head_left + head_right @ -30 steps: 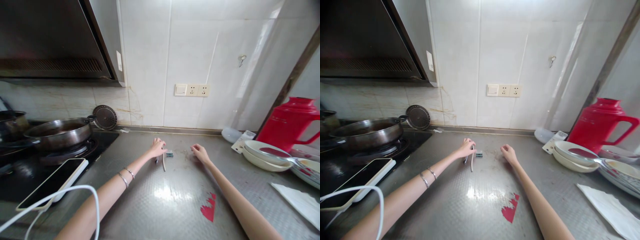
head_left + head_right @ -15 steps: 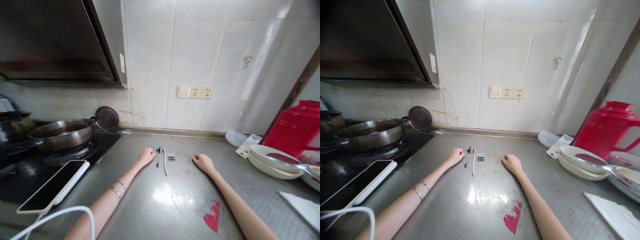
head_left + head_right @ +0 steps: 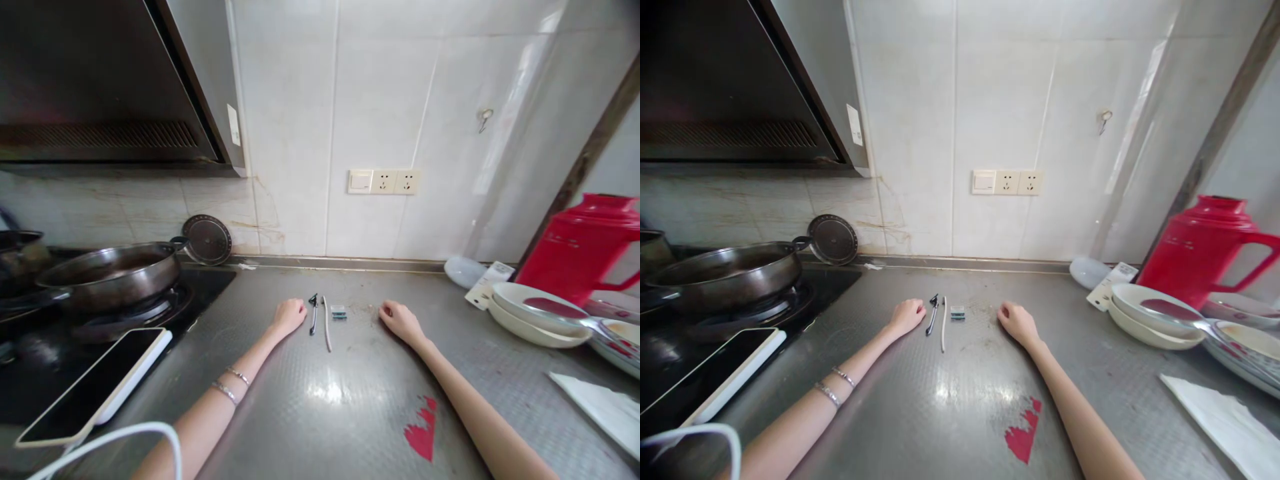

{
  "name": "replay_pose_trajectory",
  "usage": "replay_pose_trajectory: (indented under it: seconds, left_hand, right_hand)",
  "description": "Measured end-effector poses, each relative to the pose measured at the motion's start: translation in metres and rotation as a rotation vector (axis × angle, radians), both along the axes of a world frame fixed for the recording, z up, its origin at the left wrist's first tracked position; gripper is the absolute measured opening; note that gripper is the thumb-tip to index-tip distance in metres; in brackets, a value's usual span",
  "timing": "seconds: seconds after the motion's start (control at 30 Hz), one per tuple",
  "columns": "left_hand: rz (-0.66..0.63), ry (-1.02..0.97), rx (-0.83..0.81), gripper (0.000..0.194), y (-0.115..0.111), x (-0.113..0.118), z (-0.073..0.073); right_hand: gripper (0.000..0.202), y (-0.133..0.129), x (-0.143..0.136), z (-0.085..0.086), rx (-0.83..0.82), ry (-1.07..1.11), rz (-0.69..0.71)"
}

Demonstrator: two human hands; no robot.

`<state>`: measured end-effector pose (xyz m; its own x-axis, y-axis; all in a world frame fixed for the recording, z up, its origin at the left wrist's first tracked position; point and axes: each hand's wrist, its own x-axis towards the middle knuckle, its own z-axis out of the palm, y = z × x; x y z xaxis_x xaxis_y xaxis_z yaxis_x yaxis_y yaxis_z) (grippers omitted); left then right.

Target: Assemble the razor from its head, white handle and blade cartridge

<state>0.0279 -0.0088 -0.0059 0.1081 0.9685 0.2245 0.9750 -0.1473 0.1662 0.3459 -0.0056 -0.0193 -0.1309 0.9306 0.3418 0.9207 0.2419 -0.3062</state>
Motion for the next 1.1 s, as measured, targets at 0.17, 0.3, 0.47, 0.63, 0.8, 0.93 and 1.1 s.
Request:
replay_pose_trajectory:
  seconds: [0.17,0.3,0.47,0.63,0.8,0.93,1.1]
  left_hand:
    - [0.000,0.020,-0.009,0.027,0.000,0.000,0.001]
    - [0.001,0.028,-0.019,0.027,-0.001,0.000,0.002]
    - [0.002,0.031,-0.024,0.027,-0.001,0.001,0.003]
    - [0.007,0.025,-0.032,0.028,-0.002,0.002,0.004]
    - [0.012,0.023,-0.038,0.027,-0.002,0.002,0.003]
    - [0.007,0.026,-0.026,0.026,-0.001,0.001,0.002]
    - [0.001,0.025,-0.017,0.026,0.000,0.000,0.001]
  right_hand:
    - [0.043,-0.001,-0.036,0.003,0.036,0.147,0.326]
    - [0.059,-0.005,-0.066,0.001,-0.062,0.135,0.371]
    - [0.062,-0.007,-0.074,-0.001,-0.091,0.092,0.357]
    - [0.057,-0.006,-0.071,-0.005,-0.050,0.085,0.361]
    - [0.064,-0.002,-0.072,-0.009,0.031,0.152,0.363]
    - [0.034,0.003,-0.056,-0.003,0.171,0.204,0.205]
    - [0.031,0.000,-0.012,0.008,0.080,-0.081,-0.165]
